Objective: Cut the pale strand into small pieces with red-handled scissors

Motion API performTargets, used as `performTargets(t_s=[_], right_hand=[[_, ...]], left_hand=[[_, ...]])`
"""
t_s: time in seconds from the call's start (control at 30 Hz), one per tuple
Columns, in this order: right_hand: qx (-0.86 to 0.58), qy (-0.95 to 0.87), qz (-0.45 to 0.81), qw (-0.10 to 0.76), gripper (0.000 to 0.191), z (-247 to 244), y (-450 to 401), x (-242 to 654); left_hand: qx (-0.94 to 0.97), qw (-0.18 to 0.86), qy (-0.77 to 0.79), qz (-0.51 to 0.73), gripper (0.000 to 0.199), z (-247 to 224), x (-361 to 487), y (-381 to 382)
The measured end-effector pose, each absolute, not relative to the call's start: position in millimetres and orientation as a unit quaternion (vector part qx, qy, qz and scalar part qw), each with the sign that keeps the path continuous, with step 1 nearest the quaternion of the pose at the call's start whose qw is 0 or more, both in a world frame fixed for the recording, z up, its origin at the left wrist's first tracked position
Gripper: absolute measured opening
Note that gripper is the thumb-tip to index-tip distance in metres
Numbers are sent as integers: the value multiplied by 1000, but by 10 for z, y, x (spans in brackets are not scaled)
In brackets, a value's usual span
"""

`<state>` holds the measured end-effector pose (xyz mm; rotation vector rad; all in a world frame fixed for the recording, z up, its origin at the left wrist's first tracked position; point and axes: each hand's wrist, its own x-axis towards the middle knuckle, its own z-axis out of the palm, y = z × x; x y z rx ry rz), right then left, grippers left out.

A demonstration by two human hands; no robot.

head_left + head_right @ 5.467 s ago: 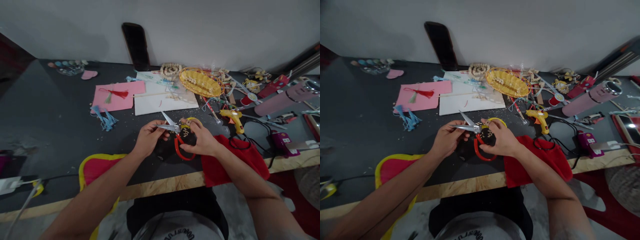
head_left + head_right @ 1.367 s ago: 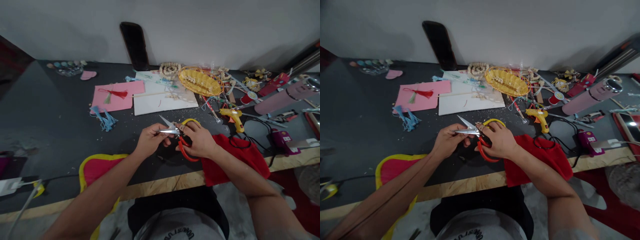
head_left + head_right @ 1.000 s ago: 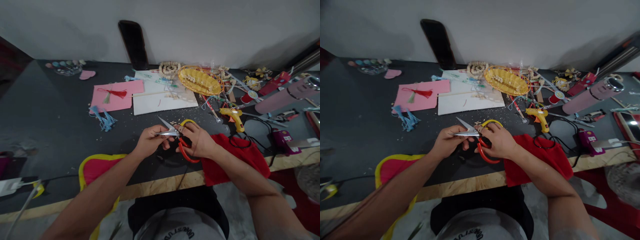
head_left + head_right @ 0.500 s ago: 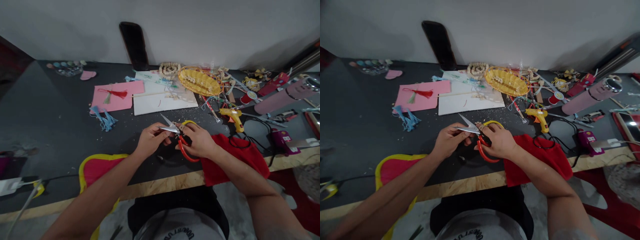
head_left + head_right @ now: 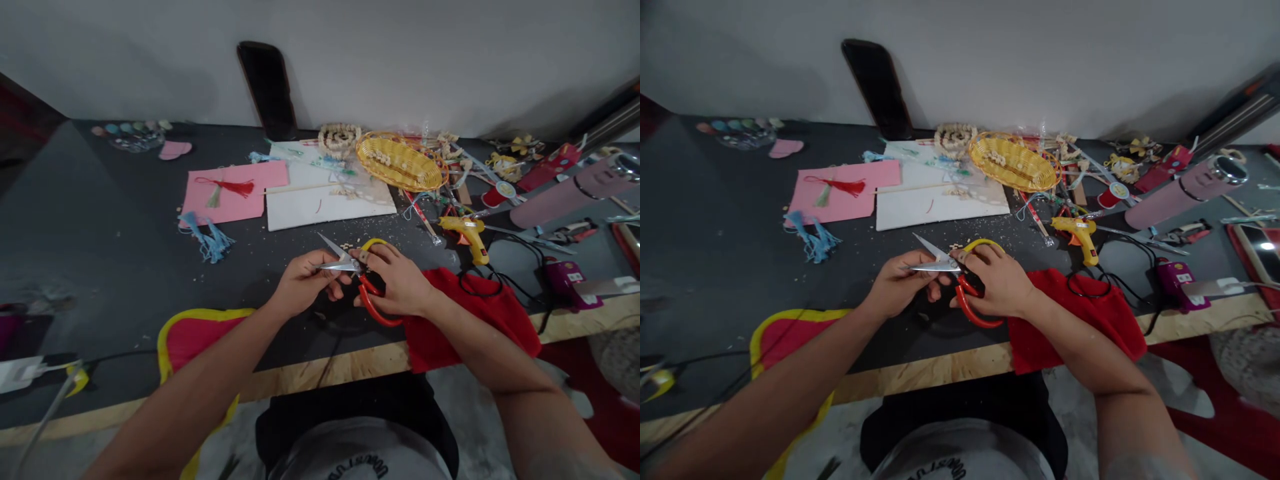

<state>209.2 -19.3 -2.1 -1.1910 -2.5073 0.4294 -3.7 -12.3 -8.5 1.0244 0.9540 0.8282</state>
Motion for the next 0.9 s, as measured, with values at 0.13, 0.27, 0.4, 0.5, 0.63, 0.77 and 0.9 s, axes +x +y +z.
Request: performTargets(t_s=[0.13,0.27,0.4,0.5,0.63,0.77,0.9], right_hand=[[-419,-877,164,167,74,-14,-190,2094],[-419,-881,151,160,77,-29,-180,2107],[-427,-883,130,148,80,-42,-168,2115],[-424,-884,127,152,77,-37,-167,2111],[-427,-880,134,160,74,-32,-173,2107],[-427,-876,148,169,74,-34,-176,2110],[-428,-873,159,171,75,-21,-176,2109]], left_hand=[[461,692,413,371,35,-95,-47,-125],[456,700,401,375,35,-102,-59,-118],[449,702,397,385,33,-125,-65,-109],[448,703,394,388,32,-141,-61,-107],[446,701,401,385,33,-138,-50,-110],[455,696,405,381,32,-118,-41,-119],[457,695,402,382,31,-115,-35,-119]])
